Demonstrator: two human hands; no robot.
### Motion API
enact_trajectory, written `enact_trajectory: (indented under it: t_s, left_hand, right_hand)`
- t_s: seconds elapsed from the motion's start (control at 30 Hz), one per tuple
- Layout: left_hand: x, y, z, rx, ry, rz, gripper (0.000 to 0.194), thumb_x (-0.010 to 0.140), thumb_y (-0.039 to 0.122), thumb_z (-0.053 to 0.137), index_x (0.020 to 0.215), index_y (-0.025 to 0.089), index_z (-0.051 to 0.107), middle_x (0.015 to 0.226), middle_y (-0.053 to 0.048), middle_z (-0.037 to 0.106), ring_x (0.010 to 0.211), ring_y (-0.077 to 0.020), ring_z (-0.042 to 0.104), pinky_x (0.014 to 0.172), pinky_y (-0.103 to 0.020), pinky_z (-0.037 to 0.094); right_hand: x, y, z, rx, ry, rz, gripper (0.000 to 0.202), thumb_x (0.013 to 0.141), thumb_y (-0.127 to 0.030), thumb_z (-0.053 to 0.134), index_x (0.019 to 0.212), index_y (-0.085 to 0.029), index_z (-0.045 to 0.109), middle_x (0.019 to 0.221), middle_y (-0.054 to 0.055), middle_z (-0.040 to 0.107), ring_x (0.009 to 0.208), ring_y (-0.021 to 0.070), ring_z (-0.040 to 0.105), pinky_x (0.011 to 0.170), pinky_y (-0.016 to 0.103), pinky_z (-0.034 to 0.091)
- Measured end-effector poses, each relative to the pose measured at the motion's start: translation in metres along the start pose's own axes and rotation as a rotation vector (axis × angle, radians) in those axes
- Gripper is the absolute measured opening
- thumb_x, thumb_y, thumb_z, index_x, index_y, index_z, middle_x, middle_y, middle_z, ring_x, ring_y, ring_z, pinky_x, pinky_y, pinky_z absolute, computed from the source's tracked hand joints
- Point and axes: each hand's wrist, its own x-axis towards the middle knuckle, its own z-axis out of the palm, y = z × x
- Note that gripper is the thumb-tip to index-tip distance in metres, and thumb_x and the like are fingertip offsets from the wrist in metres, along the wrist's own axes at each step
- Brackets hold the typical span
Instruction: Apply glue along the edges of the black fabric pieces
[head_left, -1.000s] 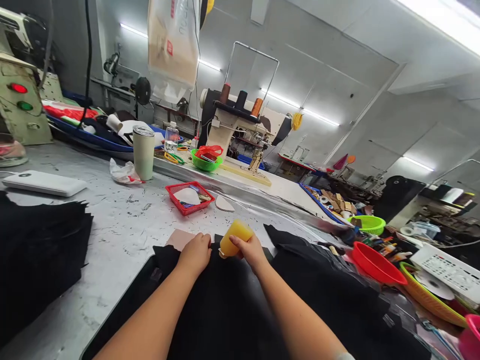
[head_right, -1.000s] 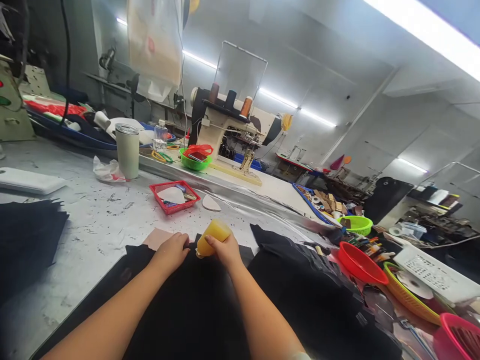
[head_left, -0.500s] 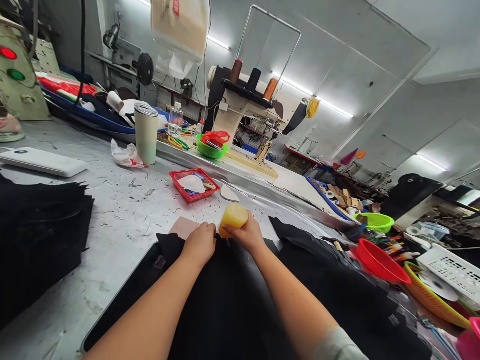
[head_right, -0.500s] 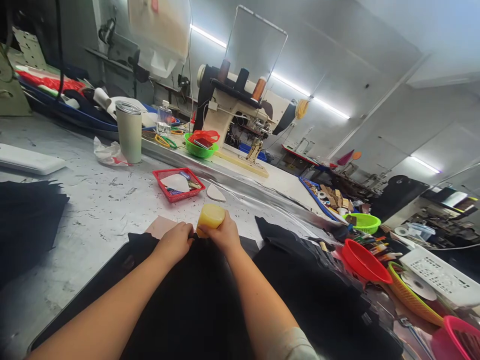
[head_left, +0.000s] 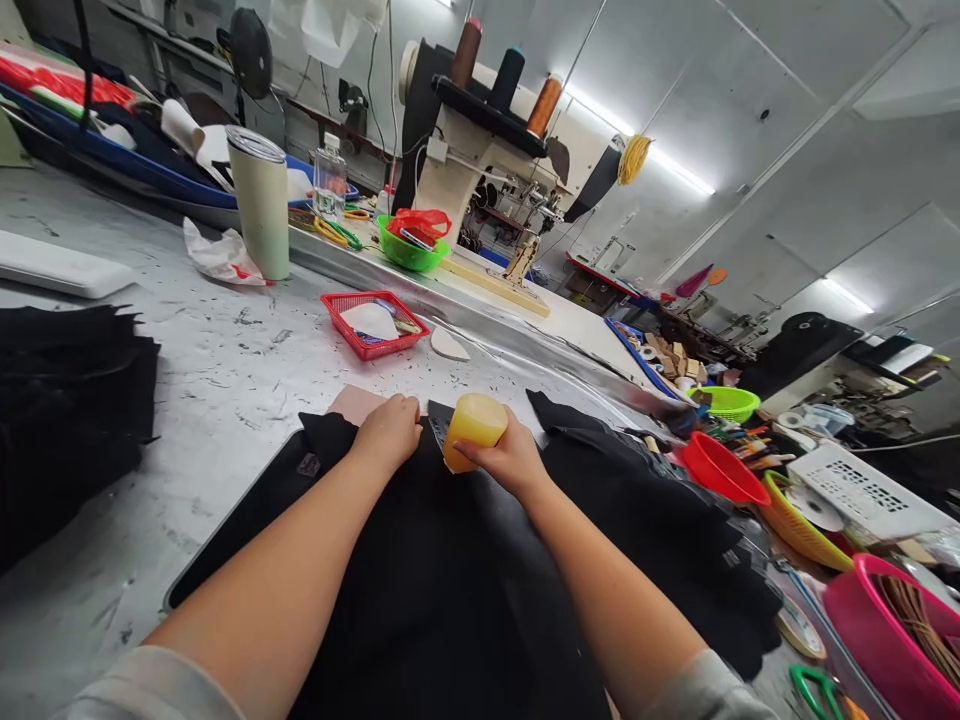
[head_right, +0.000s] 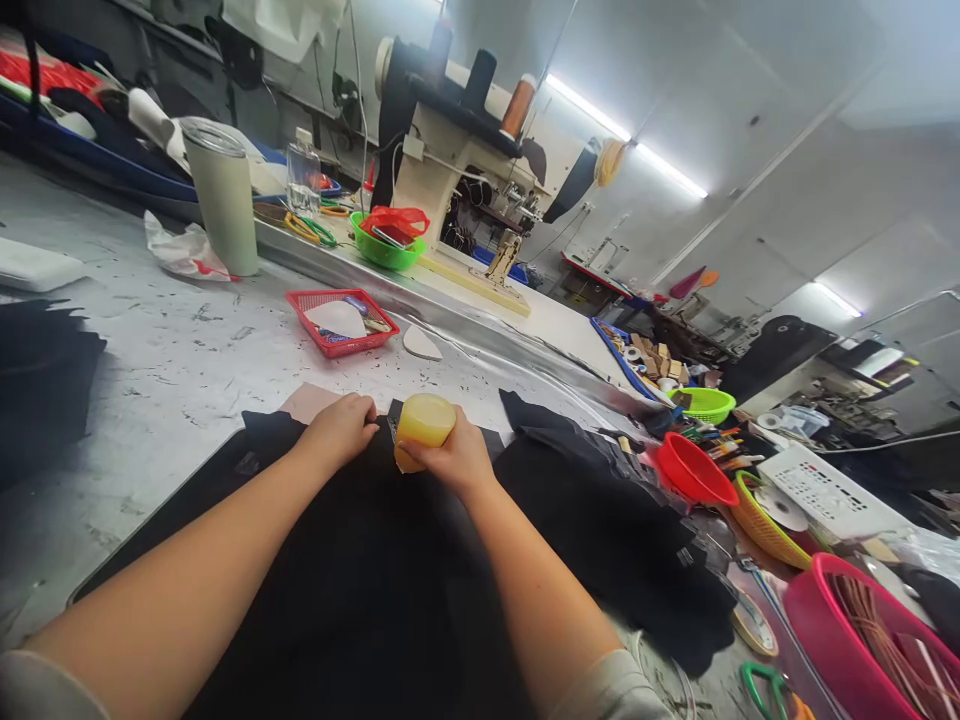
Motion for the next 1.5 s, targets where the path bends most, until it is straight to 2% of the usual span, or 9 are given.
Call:
enact_trajectory:
  t_s: [0.27, 0.53, 0.87, 1.13, 1.23, 1.37, 1.5]
  left_hand:
    - [0.005, 0.001, 0.001, 0.016, 0.024, 0.030, 0.006, 0.078, 0.022, 0.049, 0.079, 0.020, 0.054, 0.090, -0.006, 0.061, 0.089, -0.0210, 0.057, 0.073, -0.029, 0.044]
    - [0.008, 0.004, 0.001, 0.033, 0.044, 0.023, 0.006, 0.076, 0.022, 0.052, 0.079, 0.020, 0.056, 0.090, -0.005, 0.061, 0.088, -0.0202, 0.057, 0.073, -0.028, 0.043]
    - [0.008, 0.007, 0.000, 0.053, 0.068, 0.028, 0.004, 0.075, 0.022, 0.053, 0.076, 0.019, 0.056, 0.088, -0.005, 0.062, 0.084, -0.0195, 0.058, 0.067, -0.027, 0.042]
    - [0.009, 0.006, 0.001, 0.061, 0.075, 0.032, 0.005, 0.075, 0.023, 0.053, 0.077, 0.019, 0.056, 0.087, -0.004, 0.063, 0.084, -0.0193, 0.058, 0.067, -0.027, 0.042]
    - [0.009, 0.005, 0.002, 0.057, 0.073, 0.029, 0.005, 0.075, 0.022, 0.053, 0.078, 0.019, 0.057, 0.087, -0.005, 0.062, 0.084, -0.0196, 0.058, 0.068, -0.027, 0.042]
    - [0.009, 0.004, 0.002, 0.057, 0.079, 0.037, 0.004, 0.075, 0.021, 0.052, 0.077, 0.019, 0.056, 0.087, -0.005, 0.062, 0.084, -0.0198, 0.058, 0.067, -0.027, 0.043]
    - [0.008, 0.004, 0.001, 0.061, 0.070, 0.042, 0.004, 0.075, 0.021, 0.051, 0.076, 0.020, 0.055, 0.089, -0.005, 0.062, 0.086, -0.0196, 0.058, 0.069, -0.028, 0.043]
  right_hand:
    - [-0.036, 0.007, -0.017, -0.004, -0.004, -0.018, 0.052, 0.057, -0.041, 0.075, 0.100, -0.020, 0.053, 0.095, 0.005, 0.064, 0.090, 0.0256, 0.059, 0.076, 0.036, 0.046]
    - [-0.081, 0.008, -0.034, -0.015, -0.020, -0.012, 0.047, 0.057, -0.043, 0.075, 0.094, -0.022, 0.052, 0.089, 0.003, 0.064, 0.083, 0.0249, 0.061, 0.074, 0.035, 0.047]
    - [-0.136, 0.011, -0.052, -0.003, -0.066, -0.014, 0.048, 0.060, -0.042, 0.075, 0.100, -0.025, 0.056, 0.093, 0.004, 0.063, 0.084, 0.0259, 0.060, 0.074, 0.038, 0.047]
    - [-0.187, 0.015, -0.064, 0.034, 0.004, -0.003, 0.052, 0.054, -0.035, 0.079, 0.100, -0.025, 0.057, 0.088, 0.004, 0.064, 0.075, 0.0243, 0.061, 0.067, 0.037, 0.050]
    - [-0.203, 0.021, -0.064, 0.059, 0.049, -0.042, 0.053, 0.053, -0.034, 0.080, 0.100, -0.025, 0.059, 0.086, 0.004, 0.064, 0.072, 0.0236, 0.061, 0.067, 0.036, 0.051]
    - [-0.204, 0.029, -0.058, 0.055, 0.142, -0.093, 0.056, 0.052, -0.033, 0.080, 0.103, -0.027, 0.059, 0.091, 0.005, 0.065, 0.077, 0.0252, 0.062, 0.068, 0.037, 0.052]
    - [-0.181, 0.031, -0.048, 0.009, 0.159, -0.123, 0.056, 0.051, -0.034, 0.081, 0.102, -0.028, 0.058, 0.092, 0.005, 0.065, 0.078, 0.0265, 0.062, 0.071, 0.040, 0.051]
